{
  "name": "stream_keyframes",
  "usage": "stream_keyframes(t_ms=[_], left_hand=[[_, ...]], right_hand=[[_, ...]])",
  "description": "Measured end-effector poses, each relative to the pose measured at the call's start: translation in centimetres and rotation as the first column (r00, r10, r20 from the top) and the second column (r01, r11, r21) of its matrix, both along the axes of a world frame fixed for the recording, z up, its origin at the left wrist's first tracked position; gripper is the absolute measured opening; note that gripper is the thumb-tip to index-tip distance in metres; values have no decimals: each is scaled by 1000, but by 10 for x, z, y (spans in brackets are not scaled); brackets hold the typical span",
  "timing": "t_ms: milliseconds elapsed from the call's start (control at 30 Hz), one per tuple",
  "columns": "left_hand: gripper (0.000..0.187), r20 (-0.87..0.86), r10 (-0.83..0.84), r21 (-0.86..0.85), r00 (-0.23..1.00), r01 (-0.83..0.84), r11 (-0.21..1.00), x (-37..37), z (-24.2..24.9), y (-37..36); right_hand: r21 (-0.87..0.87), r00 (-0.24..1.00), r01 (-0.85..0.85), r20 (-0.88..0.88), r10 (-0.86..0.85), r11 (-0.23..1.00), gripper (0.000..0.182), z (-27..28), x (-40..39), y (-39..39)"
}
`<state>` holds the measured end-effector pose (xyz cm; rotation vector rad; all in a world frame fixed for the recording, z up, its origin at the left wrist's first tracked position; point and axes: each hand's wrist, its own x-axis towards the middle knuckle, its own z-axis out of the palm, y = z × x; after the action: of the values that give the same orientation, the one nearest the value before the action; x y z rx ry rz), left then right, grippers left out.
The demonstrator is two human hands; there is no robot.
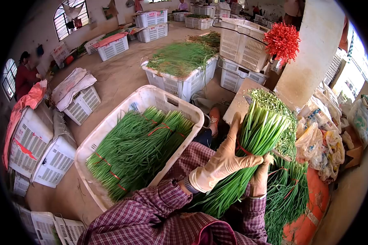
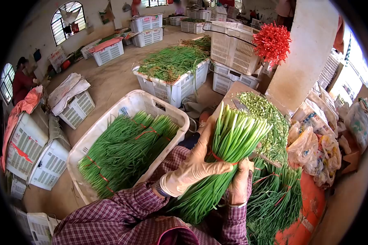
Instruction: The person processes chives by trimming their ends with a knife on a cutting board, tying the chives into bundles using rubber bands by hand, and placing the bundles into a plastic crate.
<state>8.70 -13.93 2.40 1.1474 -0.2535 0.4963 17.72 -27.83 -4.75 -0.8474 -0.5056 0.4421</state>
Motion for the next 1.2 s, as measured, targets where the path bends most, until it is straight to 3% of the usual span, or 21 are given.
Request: stream_keyframes(t_ms=[33,100,167,233,400,433,533,567,633,700,733,767,833,900,933,967,1033,1067,1100,1167,1200], left_hand=[[131,-20,4,48,1000,-3,999,-1,-11,-2],[135,-51,24,116,998,-18,993,-5,-26,-5],[141,-74,53,156,996,-40,987,-11,-34,-8],[139,-164,-41,-49,986,34,998,-13,-43,-8],[102,-183,-80,-209,980,41,977,-20,-34,6],[98,-180,-157,-390,971,76,918,-29,-18,7],[91,-77,20,-396,997,-49,917,-22,-19,18],[88,-123,-37,-483,992,-28,875,-31,-5,29],[78,-153,55,-470,987,-122,874,-30,3,59],[64,-147,179,-341,973,-220,914,-45,25,97],[58,-135,255,-235,957,-281,930,-55,40,114],[52,-116,327,-125,938,-341,932,-69,55,132],[48,-231,358,-109,905,-390,914,-103,75,177],[49,-271,644,191,715,-616,764,-141,88,240],[53,-277,575,233,770,-527,817,-157,100,268],[57,-288,499,269,817,-432,861,-171,112,288],[68,-349,532,466,771,-350,813,-182,128,309],[76,-272,637,637,721,-361,681,-187,124,337],[76,-275,632,637,725,-354,684,-190,112,362],[84,-419,676,815,606,-77,574,-187,83,397],[91,-561,669,749,487,-45,661,-184,66,405]], right_hand=[[-111,978,204,-23,-208,973,68,8,-6,2],[-185,972,210,-69,-226,960,68,17,-10,-1],[-254,948,286,213,-235,924,71,30,-13,-2],[-375,931,360,195,-307,854,71,39,-27,-2],[-562,838,432,540,-83,705,65,85,-41,4],[-561,829,437,555,-73,703,75,85,-40,4],[-456,795,421,601,-78,784,108,82,-50,13],[-406,750,381,661,-21,831,114,84,-51,18],[-562,780,395,623,58,727,115,70,-58,13],[-612,765,429,637,94,664,94,53,-67,22],[-597,622,432,740,256,676,73,39,-63,26],[-603,684,344,686,248,720,52,10,-64,31],[-652,577,310,708,408,692,28,-46,-54,23],[-703,767,203,547,336,682,15,-38,-62,25],[-694,723,269,604,336,668,19,-35,-58,25],[-781,875,143,387,291,608,26,-28,-56,22],[-828,919,89,283,275,554,31,-15,-45,22],[-772,960,40,206,191,634,32,-15,-44,24],[-761,961,62,220,167,646,32,-13,-41,26],[-797,963,97,226,146,596,32,-1,-37,32],[-798,958,120,249,143,591,33,-6,-33,31]])
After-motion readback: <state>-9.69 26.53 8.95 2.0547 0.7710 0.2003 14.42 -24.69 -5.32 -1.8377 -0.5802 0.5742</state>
